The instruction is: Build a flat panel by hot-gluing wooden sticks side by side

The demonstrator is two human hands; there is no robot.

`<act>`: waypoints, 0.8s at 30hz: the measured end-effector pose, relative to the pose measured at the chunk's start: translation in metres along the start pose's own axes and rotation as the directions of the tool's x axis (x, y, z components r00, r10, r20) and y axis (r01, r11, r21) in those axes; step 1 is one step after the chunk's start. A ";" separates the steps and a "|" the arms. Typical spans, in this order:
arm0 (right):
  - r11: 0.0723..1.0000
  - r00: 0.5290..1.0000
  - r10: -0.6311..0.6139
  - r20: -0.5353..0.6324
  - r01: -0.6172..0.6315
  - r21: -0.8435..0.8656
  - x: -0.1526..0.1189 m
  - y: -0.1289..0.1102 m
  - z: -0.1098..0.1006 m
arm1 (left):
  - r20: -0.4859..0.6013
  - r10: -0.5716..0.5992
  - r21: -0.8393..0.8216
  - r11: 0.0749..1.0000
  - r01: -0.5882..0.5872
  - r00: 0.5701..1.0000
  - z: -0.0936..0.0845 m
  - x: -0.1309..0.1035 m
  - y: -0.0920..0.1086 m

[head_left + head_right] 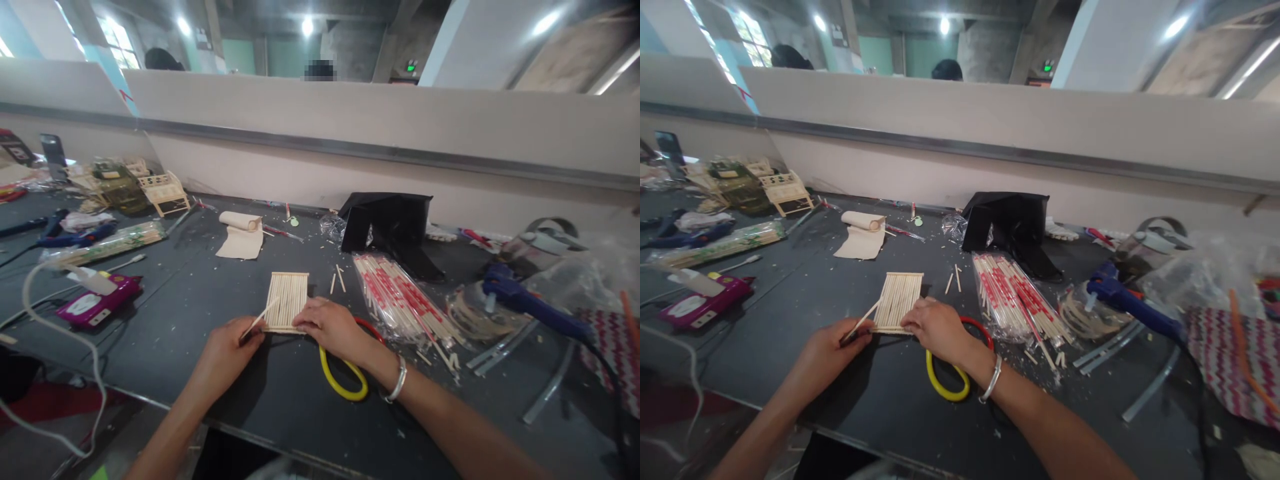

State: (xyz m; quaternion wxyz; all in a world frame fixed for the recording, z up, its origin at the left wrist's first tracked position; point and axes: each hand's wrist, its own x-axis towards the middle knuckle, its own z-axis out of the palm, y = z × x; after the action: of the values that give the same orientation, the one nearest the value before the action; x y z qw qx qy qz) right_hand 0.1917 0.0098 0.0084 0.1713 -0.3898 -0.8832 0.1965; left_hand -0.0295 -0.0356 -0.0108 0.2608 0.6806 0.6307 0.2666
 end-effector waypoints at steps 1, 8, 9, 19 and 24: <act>1.000 1.000 -0.001 0.002 0.001 -0.003 0.000 0.000 0.001 | 0.004 0.000 0.013 1.000 0.000 1.000 0.000 0.001 0.001; 1.000 1.000 -0.010 0.022 0.010 0.007 -0.002 0.006 -0.014 | 0.023 0.009 0.120 0.993 -0.012 1.000 -0.002 0.003 0.011; 1.000 1.000 -0.007 0.027 0.007 0.006 -0.003 0.008 -0.017 | 0.020 0.015 0.130 0.991 -0.018 1.000 -0.002 0.003 0.011; 0.997 0.994 -0.016 0.112 0.025 -0.079 -0.007 0.009 -0.022 | 0.015 0.026 0.111 0.993 -0.027 1.000 -0.003 0.005 0.007; 0.986 0.992 -0.002 0.130 0.023 -0.164 -0.008 0.002 -0.023 | 0.018 0.027 0.126 0.992 -0.029 0.999 -0.003 0.005 0.005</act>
State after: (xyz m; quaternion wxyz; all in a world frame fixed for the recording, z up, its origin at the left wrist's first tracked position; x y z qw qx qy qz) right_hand 0.2086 0.0094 0.0259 0.0822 -0.3835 -0.9081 0.1466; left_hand -0.0272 -0.0308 -0.0050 0.2185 0.7068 0.6344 0.2241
